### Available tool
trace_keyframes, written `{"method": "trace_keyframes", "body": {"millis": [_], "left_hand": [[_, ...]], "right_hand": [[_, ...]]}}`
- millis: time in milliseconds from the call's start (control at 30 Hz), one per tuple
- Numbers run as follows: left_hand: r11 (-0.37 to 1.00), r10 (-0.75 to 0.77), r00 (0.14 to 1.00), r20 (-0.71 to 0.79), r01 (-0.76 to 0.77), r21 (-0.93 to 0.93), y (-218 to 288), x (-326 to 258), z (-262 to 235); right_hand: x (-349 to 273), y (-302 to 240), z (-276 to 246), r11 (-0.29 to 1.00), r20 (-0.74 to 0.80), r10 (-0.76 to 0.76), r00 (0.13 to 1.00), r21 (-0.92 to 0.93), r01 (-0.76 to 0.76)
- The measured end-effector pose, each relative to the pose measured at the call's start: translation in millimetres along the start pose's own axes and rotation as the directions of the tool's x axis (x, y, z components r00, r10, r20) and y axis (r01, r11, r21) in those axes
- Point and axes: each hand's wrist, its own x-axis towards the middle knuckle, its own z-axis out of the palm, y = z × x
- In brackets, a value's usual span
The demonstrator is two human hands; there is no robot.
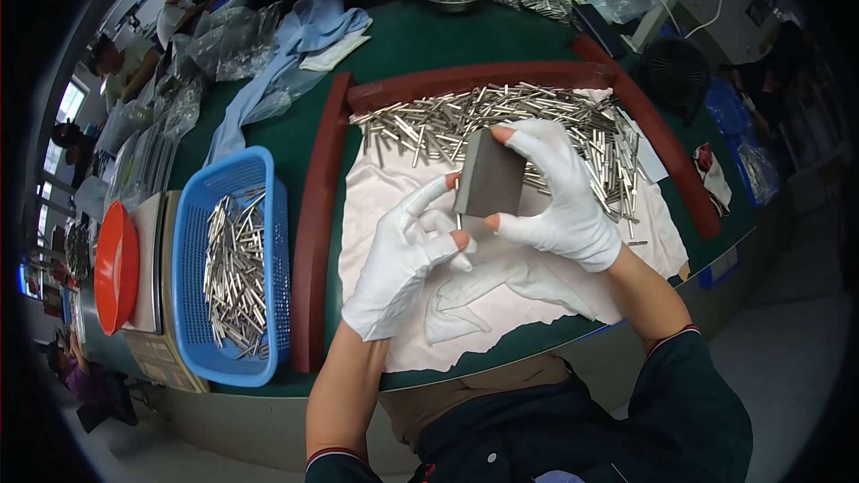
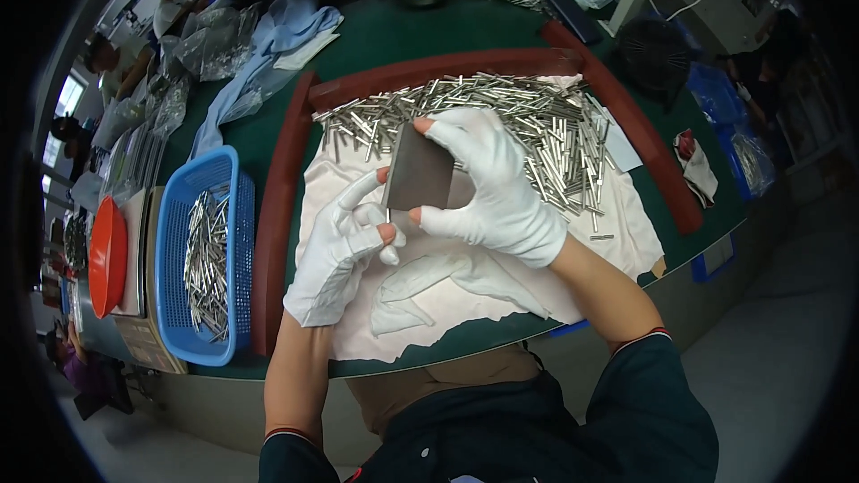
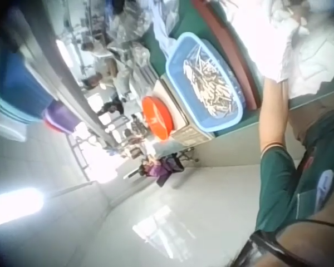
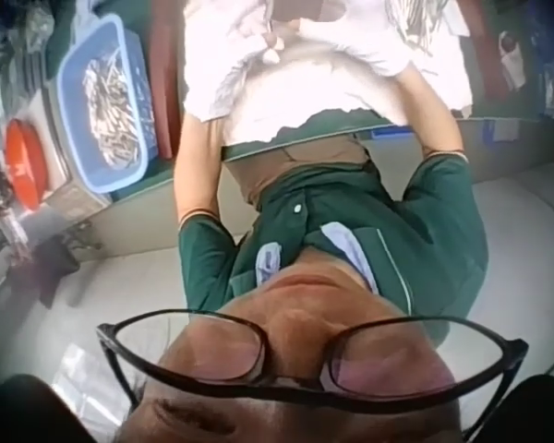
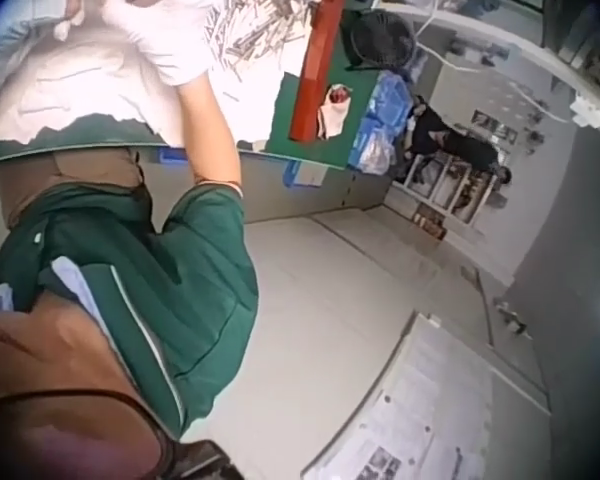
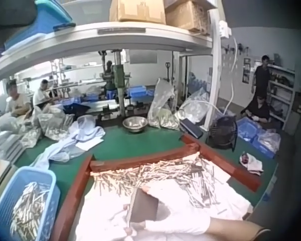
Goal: Inserting small metal pins into a rectangular jig or block at a manufacturing workbench.
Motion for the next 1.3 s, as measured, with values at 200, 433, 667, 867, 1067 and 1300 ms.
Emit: {"method": "trace_keyframes", "body": {"millis": [200, 433, 667, 867, 1067, 1300], "left_hand": [[0.995, 0.091, 0.987, -0.132, -0.095, -0.018, -7.7, -2.8, 1.9], [0.996, 0.093, 0.993, -0.073, -0.091, 0.02, -21.4, 2.9, -7.5], [0.996, 0.062, 0.99, -0.125, -0.054, 0.066, -23.1, 5.3, -27.1], [0.995, 0.095, 0.989, -0.113, -0.097, -0.007, -18.7, 3.9, -24.9], [0.987, 0.136, 0.985, -0.105, -0.143, -0.07, -17.7, 3.4, -22.6], [0.969, 0.193, 0.978, -0.082, -0.203, -0.14, -12.4, 3.0, -13.3]], "right_hand": [[-2.9, 2.2, 21.9, 0.982, -0.265, -0.18, 0.947, -0.095, 0.161], [-8.9, 1.1, 17.2, 0.988, -0.175, -0.111, 0.978, -0.124, 0.089], [-8.6, 4.2, 17.9, 0.992, -0.212, -0.111, 0.971, -0.09, 0.093], [-7.0, 0.6, 16.7, 0.991, -0.152, -0.103, 0.983, -0.103, 0.088], [-12.4, -2.4, 38.6, 0.905, -0.283, -0.309, 0.908, -0.381, 0.189], [-15.0, 5.3, 28.1, 0.916, -0.228, -0.222, 0.948, -0.382, 0.122]]}}
